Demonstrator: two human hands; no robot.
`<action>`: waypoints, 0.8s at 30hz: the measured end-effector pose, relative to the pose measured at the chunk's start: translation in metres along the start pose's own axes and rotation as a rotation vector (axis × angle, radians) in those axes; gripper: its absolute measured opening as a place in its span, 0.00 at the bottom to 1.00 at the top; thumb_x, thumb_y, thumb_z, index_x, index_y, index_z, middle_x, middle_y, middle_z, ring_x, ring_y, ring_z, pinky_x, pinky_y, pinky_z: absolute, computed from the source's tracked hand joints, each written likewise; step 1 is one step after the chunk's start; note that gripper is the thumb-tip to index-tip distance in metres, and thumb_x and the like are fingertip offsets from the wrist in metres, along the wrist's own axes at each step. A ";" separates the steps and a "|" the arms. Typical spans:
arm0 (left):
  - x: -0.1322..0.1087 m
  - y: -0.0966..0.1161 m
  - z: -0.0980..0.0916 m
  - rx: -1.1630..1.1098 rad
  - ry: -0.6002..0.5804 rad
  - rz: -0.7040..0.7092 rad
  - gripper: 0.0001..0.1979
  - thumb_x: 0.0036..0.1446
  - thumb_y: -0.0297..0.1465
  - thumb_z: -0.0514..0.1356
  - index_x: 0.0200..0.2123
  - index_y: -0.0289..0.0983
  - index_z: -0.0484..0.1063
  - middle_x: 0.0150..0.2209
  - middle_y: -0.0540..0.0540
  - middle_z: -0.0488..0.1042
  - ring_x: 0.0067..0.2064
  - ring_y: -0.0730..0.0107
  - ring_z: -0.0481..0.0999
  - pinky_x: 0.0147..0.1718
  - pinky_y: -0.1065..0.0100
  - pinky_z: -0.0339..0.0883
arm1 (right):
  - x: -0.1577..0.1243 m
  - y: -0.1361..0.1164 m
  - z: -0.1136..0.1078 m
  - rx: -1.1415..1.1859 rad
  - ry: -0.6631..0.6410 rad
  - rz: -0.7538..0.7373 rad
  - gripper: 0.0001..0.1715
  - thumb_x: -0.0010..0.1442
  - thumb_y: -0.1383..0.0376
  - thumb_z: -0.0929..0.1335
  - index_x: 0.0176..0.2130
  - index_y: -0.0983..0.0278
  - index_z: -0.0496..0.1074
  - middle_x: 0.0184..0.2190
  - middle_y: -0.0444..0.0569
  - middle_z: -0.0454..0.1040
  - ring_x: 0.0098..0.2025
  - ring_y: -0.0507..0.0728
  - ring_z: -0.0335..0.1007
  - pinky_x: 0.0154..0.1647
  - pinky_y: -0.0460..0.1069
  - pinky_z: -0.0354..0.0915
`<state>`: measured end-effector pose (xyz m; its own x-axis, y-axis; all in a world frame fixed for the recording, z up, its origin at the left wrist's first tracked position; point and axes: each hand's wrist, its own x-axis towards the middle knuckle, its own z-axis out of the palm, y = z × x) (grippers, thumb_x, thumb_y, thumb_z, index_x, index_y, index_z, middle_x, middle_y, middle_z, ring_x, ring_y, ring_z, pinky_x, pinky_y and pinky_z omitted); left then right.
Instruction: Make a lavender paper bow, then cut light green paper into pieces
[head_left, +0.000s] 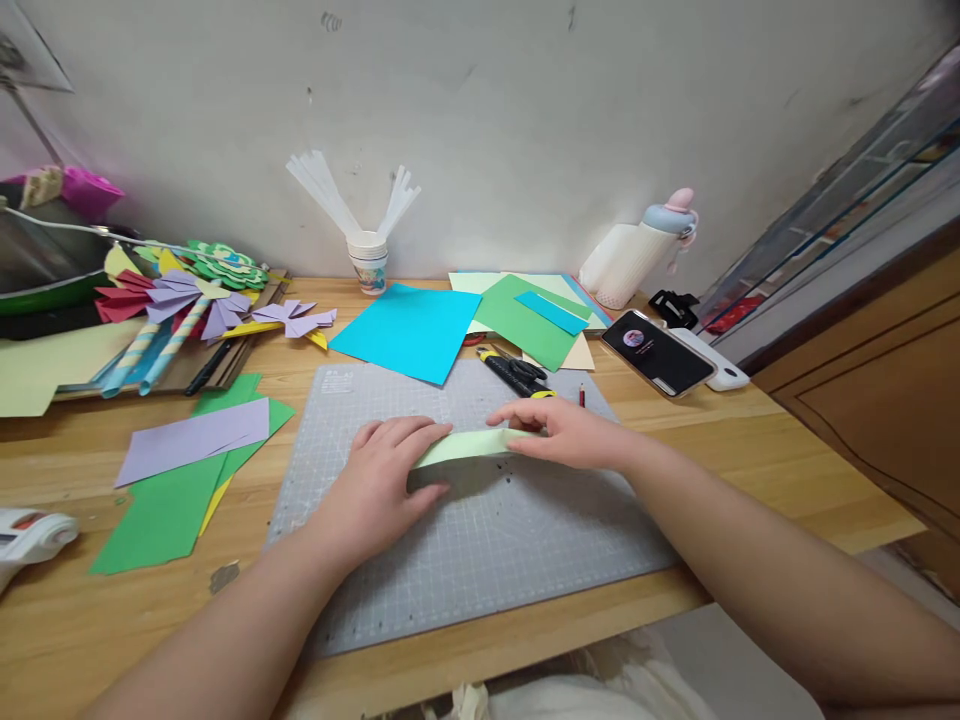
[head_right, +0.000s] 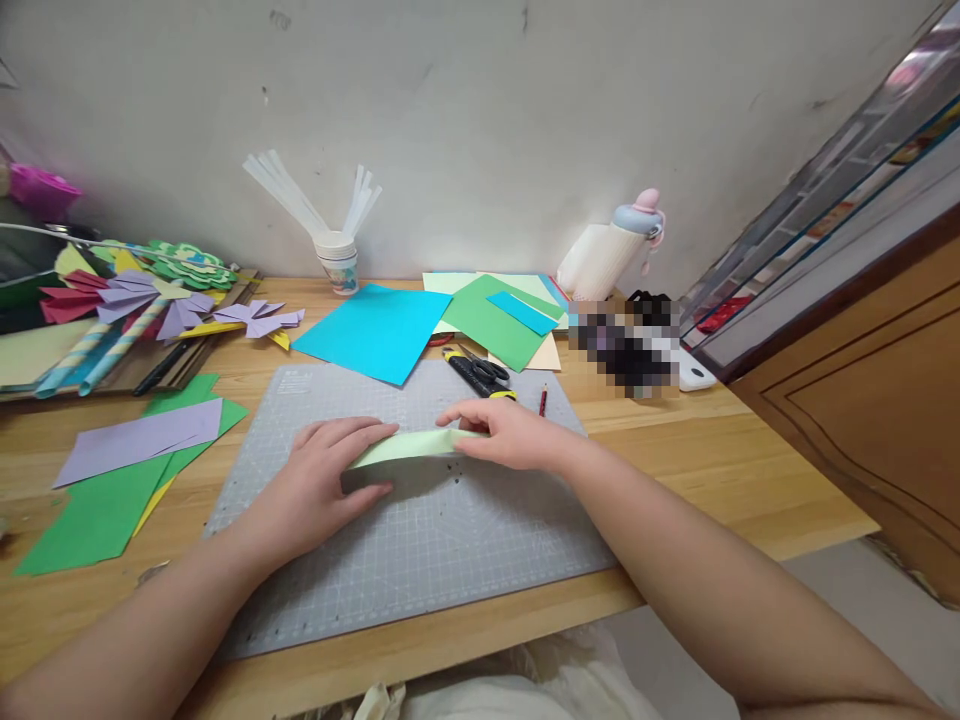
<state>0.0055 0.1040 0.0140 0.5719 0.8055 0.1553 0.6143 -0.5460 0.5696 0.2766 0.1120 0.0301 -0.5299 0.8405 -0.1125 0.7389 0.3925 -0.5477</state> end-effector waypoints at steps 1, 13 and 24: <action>0.000 0.001 -0.002 -0.035 0.023 -0.025 0.16 0.57 0.35 0.59 0.50 0.43 0.71 0.52 0.45 0.74 0.56 0.57 0.68 0.58 0.52 0.52 | 0.000 0.000 -0.004 0.048 -0.068 -0.007 0.19 0.64 0.63 0.63 0.53 0.63 0.71 0.35 0.45 0.78 0.32 0.52 0.73 0.32 0.47 0.66; -0.001 0.014 -0.011 -0.334 0.068 -0.301 0.14 0.55 0.42 0.57 0.27 0.38 0.71 0.24 0.52 0.71 0.28 0.71 0.70 0.26 0.72 0.60 | 0.014 -0.068 0.001 0.294 0.193 0.089 0.07 0.57 0.68 0.66 0.33 0.63 0.75 0.32 0.45 0.78 0.35 0.53 0.72 0.37 0.48 0.65; -0.003 0.013 -0.012 -0.328 0.070 -0.219 0.13 0.58 0.40 0.56 0.30 0.39 0.73 0.27 0.53 0.72 0.30 0.71 0.68 0.30 0.71 0.58 | 0.032 -0.084 0.033 0.059 0.333 -0.013 0.04 0.54 0.68 0.63 0.28 0.62 0.68 0.26 0.41 0.71 0.26 0.50 0.59 0.27 0.47 0.50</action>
<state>0.0051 0.0969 0.0305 0.4010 0.9147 0.0496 0.5047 -0.2658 0.8214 0.1839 0.0940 0.0449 -0.3671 0.9151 0.1667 0.7020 0.3902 -0.5958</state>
